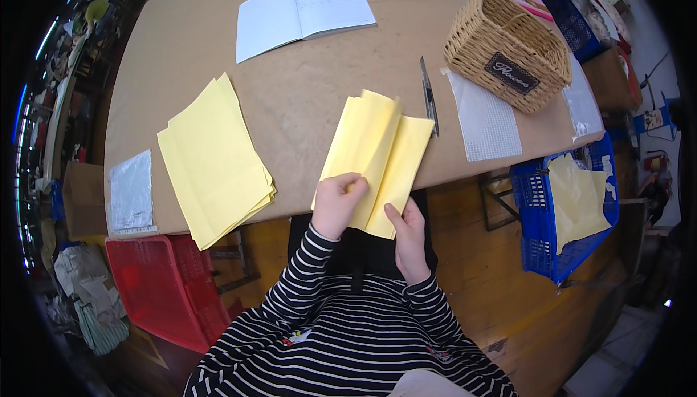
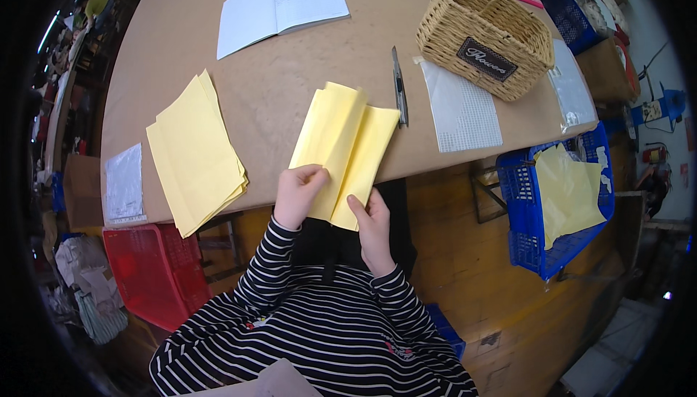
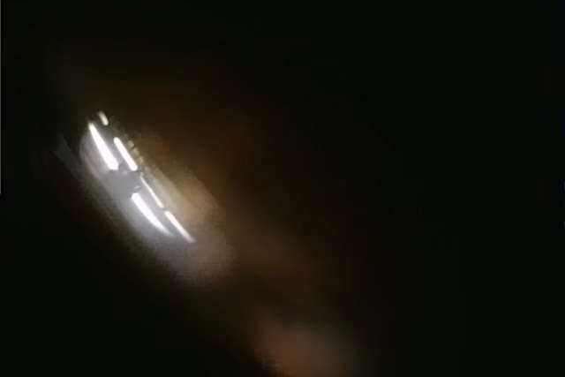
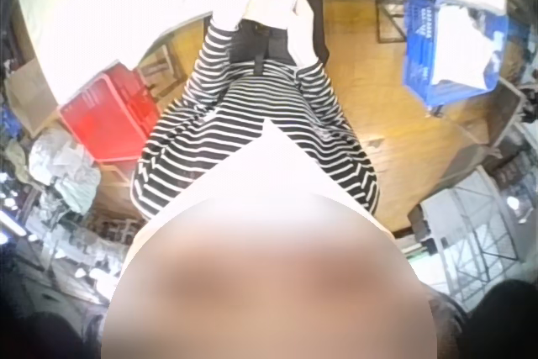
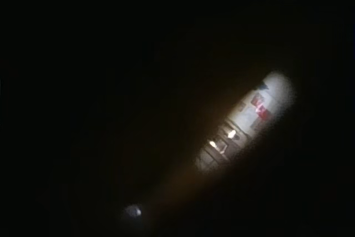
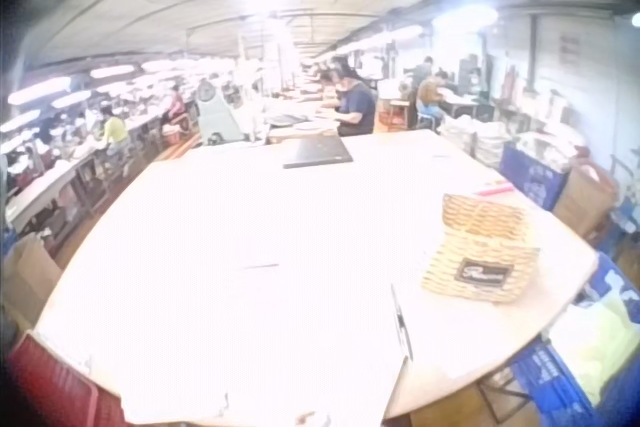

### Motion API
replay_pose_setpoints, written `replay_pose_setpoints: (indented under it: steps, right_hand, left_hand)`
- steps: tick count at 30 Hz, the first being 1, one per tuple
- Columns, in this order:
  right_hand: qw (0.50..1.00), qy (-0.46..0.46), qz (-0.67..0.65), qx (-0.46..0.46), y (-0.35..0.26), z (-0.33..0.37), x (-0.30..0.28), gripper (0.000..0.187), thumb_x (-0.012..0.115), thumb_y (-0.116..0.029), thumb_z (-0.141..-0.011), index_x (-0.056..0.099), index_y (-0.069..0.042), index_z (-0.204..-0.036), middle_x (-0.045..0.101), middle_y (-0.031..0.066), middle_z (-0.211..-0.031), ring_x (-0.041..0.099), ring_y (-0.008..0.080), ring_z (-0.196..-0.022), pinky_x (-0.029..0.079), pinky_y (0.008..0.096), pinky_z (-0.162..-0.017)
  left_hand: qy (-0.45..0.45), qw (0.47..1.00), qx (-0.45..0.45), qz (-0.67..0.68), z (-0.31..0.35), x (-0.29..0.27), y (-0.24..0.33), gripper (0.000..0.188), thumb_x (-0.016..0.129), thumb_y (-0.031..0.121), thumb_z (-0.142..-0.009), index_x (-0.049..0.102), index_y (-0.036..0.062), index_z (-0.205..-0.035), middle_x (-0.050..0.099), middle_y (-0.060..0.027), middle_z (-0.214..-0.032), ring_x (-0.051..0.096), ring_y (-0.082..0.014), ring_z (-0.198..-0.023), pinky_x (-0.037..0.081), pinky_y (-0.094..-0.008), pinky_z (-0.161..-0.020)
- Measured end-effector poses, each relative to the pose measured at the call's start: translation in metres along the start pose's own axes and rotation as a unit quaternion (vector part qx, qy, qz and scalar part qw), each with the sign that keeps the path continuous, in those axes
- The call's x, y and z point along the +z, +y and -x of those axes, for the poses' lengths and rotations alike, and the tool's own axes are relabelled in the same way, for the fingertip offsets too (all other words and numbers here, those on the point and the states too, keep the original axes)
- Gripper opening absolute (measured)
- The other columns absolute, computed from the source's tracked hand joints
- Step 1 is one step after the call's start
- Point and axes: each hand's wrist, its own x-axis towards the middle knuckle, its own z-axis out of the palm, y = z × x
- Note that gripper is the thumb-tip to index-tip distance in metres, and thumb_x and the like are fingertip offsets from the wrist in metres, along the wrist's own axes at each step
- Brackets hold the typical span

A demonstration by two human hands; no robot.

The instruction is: The person retrieves yellow paper sheets from a blue crate, stacks them on a table, and uses a utility knife to cut the sheets into smaller pieces. The cut pieces are placed into a wicker basket.

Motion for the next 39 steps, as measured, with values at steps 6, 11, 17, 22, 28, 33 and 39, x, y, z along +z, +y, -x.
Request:
replay_pose_setpoints:
  steps: [6, 11, 17, 22, 28, 33, 39]
  right_hand:
    - [0.984, -0.025, 0.095, -0.151, -0.004, 0.002, -0.001, 0.038, 0.056, -0.010, -0.098, 0.049, 0.006, -0.132, 0.061, 0.0161, -0.125, 0.058, 0.0182, -0.115, 0.044, 0.0295, -0.099]
    - [0.959, -0.009, 0.244, -0.145, -0.004, -0.004, -0.009, 0.032, 0.061, -0.018, -0.097, 0.060, 0.006, -0.120, 0.064, 0.0138, -0.116, 0.060, 0.0171, -0.108, 0.046, 0.0291, -0.092]
    - [0.995, -0.012, 0.094, -0.008, -0.006, -0.005, -0.017, 0.027, 0.060, -0.016, -0.098, 0.064, 0.010, -0.106, 0.063, 0.0056, -0.096, 0.055, 0.0073, -0.086, 0.045, 0.0240, -0.078]
    - [0.996, -0.004, 0.081, -0.020, -0.003, -0.006, -0.020, 0.022, 0.060, -0.011, -0.097, 0.066, 0.009, -0.100, 0.062, 0.0046, -0.091, 0.055, 0.0069, -0.084, 0.046, 0.0239, -0.075]
    - [0.986, 0.009, 0.141, -0.088, 0.005, -0.010, -0.015, 0.019, 0.068, -0.008, -0.091, 0.068, 0.009, -0.100, 0.064, 0.0088, -0.100, 0.061, 0.0122, -0.092, 0.048, 0.0266, -0.078]
    - [0.972, 0.017, 0.186, -0.142, 0.011, -0.014, -0.009, 0.022, 0.072, -0.009, -0.087, 0.069, 0.006, -0.102, 0.063, 0.0114, -0.106, 0.063, 0.0179, -0.093, 0.049, 0.0287, -0.082]
    - [0.980, 0.022, 0.182, -0.076, 0.010, -0.011, -0.009, 0.021, 0.070, -0.007, -0.088, 0.068, 0.006, -0.105, 0.064, 0.0117, -0.107, 0.062, 0.0164, -0.096, 0.049, 0.0291, -0.084]
  left_hand:
    - [-0.012, 0.972, -0.087, 0.216, 0.002, -0.004, -0.013, 0.018, 0.072, 0.011, -0.088, 0.071, -0.0061, -0.091, 0.070, -0.0078, -0.077, 0.064, -0.0106, -0.063, 0.052, -0.0225, -0.059]
    - [-0.037, 0.952, -0.126, 0.275, 0.001, -0.003, -0.014, 0.016, 0.073, 0.012, -0.088, 0.066, -0.0021, -0.090, 0.070, -0.0064, -0.080, 0.065, -0.0100, -0.067, 0.053, -0.0220, -0.062]
    - [-0.042, 0.946, -0.118, 0.299, -0.001, -0.002, -0.019, 0.020, 0.064, 0.008, -0.093, 0.062, -0.0039, -0.109, 0.067, -0.0121, -0.106, 0.066, -0.0134, -0.088, 0.055, -0.0263, -0.079]
    - [0.046, 0.989, 0.073, 0.123, 0.000, 0.005, -0.018, 0.023, 0.064, 0.007, -0.091, 0.065, 0.0006, -0.113, 0.065, -0.0145, -0.109, 0.065, -0.0226, -0.097, 0.052, -0.0296, -0.084]
    - [-0.015, 0.989, 0.109, -0.099, 0.011, 0.012, 0.003, 0.030, 0.072, 0.026, -0.085, 0.072, 0.0068, -0.107, 0.062, -0.0157, -0.102, 0.066, -0.0295, -0.090, 0.053, -0.0333, -0.078]
    - [0.010, 0.975, 0.073, -0.208, 0.012, 0.018, 0.017, 0.032, 0.076, 0.027, -0.079, 0.073, 0.0043, -0.101, 0.063, -0.0148, -0.088, 0.065, -0.0307, -0.077, 0.052, -0.0356, -0.071]
    - [0.037, 0.988, 0.065, -0.134, 0.007, 0.022, 0.000, 0.023, 0.068, 0.024, -0.084, 0.074, 0.0034, -0.093, 0.065, -0.0157, -0.076, 0.064, -0.0288, -0.064, 0.051, -0.0346, -0.062]
